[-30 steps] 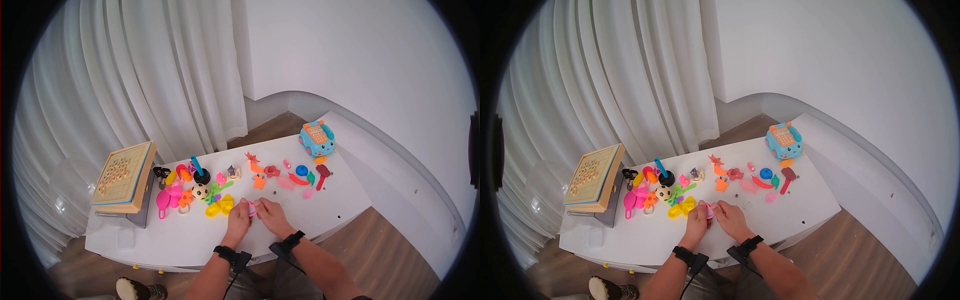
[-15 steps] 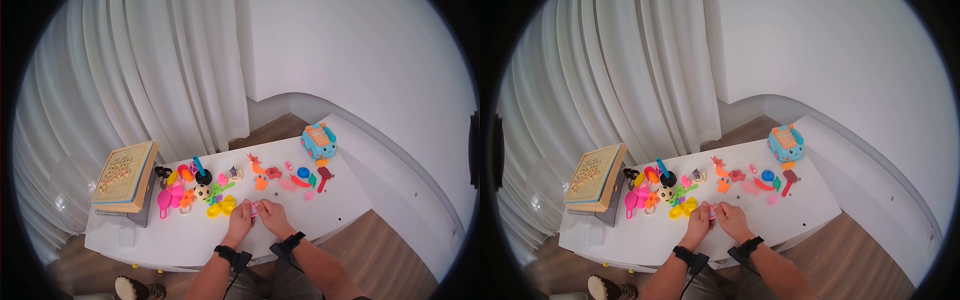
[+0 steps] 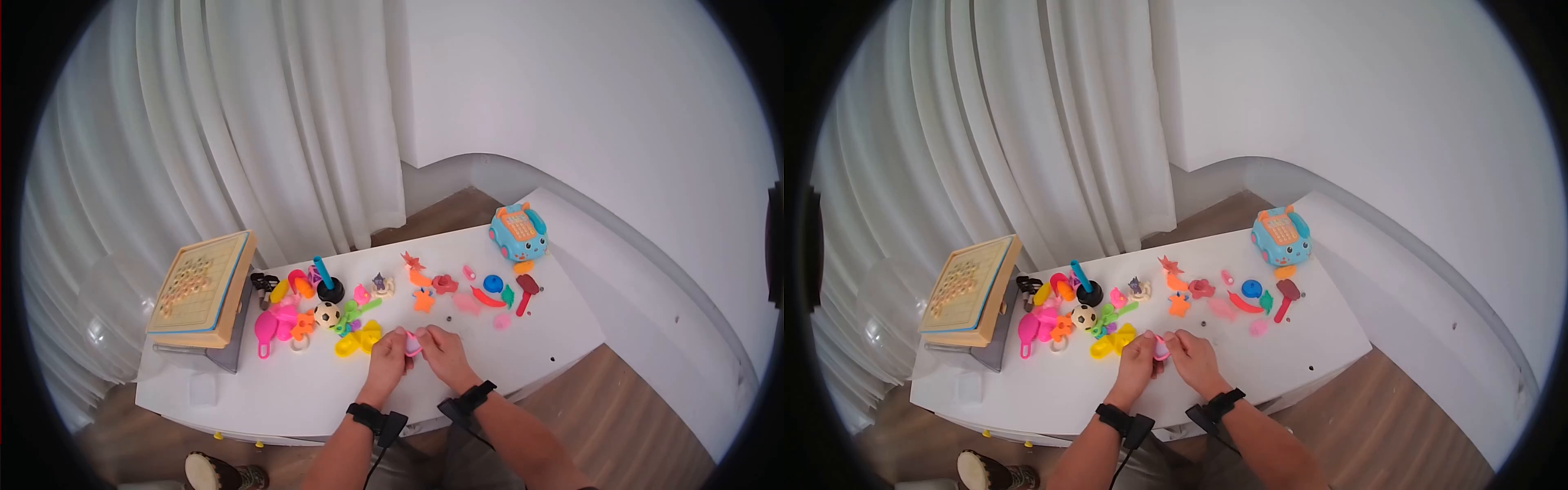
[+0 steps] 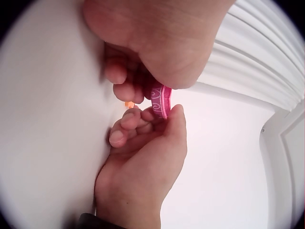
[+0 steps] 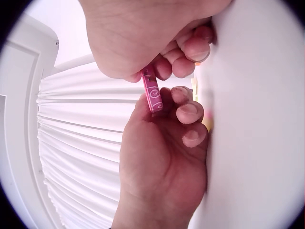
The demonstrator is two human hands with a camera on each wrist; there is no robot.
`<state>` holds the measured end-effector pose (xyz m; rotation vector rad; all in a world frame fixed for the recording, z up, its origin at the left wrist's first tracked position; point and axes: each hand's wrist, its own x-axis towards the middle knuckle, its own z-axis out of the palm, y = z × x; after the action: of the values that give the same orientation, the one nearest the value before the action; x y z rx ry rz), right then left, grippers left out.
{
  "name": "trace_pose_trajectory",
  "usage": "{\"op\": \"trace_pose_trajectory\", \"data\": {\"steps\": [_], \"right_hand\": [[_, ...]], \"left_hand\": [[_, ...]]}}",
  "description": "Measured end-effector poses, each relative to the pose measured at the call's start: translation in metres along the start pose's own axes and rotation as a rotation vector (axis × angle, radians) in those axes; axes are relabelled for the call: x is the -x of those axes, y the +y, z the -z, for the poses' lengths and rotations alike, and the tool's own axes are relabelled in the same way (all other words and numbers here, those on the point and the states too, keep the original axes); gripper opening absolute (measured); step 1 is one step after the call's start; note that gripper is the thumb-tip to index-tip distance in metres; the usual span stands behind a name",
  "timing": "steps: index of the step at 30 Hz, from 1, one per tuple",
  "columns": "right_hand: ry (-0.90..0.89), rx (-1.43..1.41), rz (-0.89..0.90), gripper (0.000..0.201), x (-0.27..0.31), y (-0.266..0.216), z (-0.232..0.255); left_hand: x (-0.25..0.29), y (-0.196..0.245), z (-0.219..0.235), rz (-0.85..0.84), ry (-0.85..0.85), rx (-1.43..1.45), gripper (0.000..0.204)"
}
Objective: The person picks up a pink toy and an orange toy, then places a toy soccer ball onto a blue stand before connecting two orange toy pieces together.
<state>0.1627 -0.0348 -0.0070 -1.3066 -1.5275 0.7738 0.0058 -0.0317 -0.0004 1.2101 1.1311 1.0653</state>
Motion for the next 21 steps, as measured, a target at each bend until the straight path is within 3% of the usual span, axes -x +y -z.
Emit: {"op": "trace_pose_trajectory", "data": {"steps": [7,12,21], "right_hand": [[0.009,0.050,0.024,0.040,0.002,0.001,-0.004],[-0.021,0.084,0.021,0.037,0.003,-0.002,-0.002],[-0.052,0.189,0.053,0.027,0.003,-0.007,-0.001]], "left_hand": [[0.000,-0.006,0.006,-0.059,0.029,0.069,0.043],[0.000,-0.005,0.015,-0.017,-0.006,0.277,0.031],[0.001,-0.011,0.016,-0.053,-0.056,0.265,0.030]]}}
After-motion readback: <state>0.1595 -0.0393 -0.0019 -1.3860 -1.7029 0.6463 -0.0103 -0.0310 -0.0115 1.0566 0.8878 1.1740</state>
